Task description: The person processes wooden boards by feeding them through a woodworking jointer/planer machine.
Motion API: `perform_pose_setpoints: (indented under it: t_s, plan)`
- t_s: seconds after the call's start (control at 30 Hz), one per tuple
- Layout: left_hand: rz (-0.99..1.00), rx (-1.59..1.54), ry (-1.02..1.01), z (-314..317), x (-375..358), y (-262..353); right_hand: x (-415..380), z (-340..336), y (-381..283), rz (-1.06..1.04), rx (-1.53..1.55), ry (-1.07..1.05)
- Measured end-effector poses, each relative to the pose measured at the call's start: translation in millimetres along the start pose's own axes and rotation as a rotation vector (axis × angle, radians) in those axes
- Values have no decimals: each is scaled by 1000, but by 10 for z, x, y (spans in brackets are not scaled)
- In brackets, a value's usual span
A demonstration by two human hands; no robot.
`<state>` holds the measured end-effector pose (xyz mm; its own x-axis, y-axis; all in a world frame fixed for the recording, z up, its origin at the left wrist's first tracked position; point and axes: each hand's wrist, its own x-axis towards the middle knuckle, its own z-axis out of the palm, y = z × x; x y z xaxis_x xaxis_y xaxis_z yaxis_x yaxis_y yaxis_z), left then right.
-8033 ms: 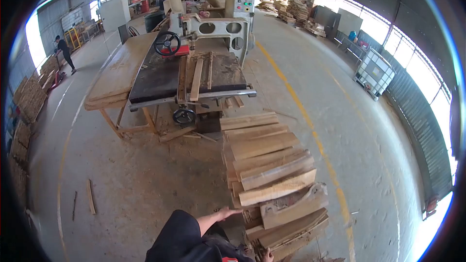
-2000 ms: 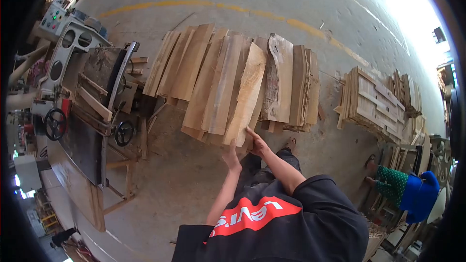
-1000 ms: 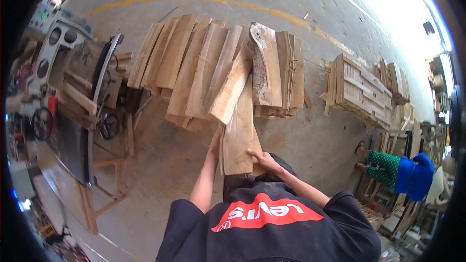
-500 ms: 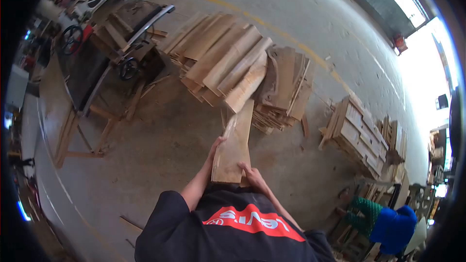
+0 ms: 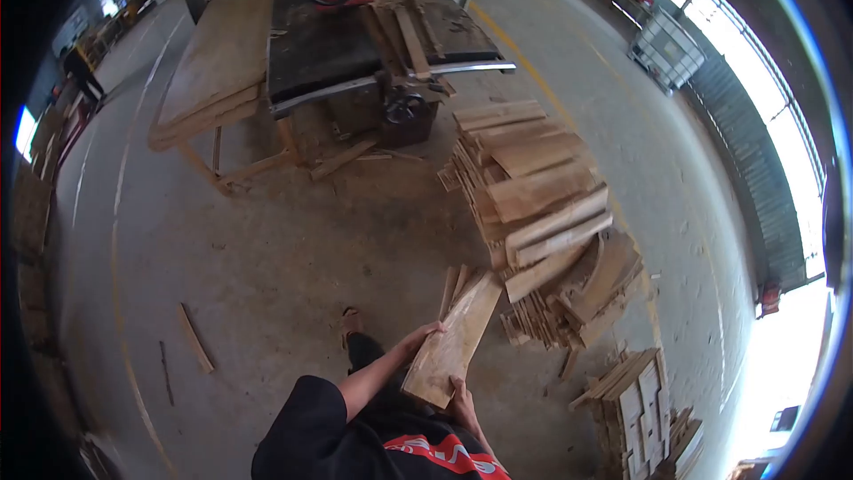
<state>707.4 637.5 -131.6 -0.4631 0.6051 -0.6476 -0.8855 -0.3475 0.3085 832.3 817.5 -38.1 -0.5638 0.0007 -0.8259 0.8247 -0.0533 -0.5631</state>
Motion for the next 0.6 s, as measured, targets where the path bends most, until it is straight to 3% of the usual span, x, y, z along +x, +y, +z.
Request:
perform_pose_setpoints:
  t_s: [0.07, 0.13, 0.2, 0.23, 0.33, 0.4, 0.47, 0.53, 0.6]
  plan:
    - [80, 12, 57, -174, -197, 107, 436, 91, 412, -1, 120, 27]
    - [155, 9, 96, -366, -457, 322, 390, 382, 207, -91, -161, 40]
    - [231, -30, 130, -585, -789, 517, 149, 877, -217, -140, -299, 20]
    - [357, -112, 40, -854, -873, 537, 186, 1086, -212, -291, -233, 26]
    - [534, -11, 159, -1112, -1619, 1121, 392, 1650, -418, -507, -95, -230]
    - [560, 61, 199, -1156, -2344, 1708, 647, 2008, -644, -566, -228, -388]
    - [528, -54, 427, -1241, -2768, 2104, 403, 2736, -1338, -712, -342, -381]
    - [803, 74, 358, -1357, -3053, 2520, 817, 3100, -1506, -826, -524, -344]
    - [919, 186, 619, -1533, -3041, 2788, 902, 3516, -1968, -902, -791, -301]
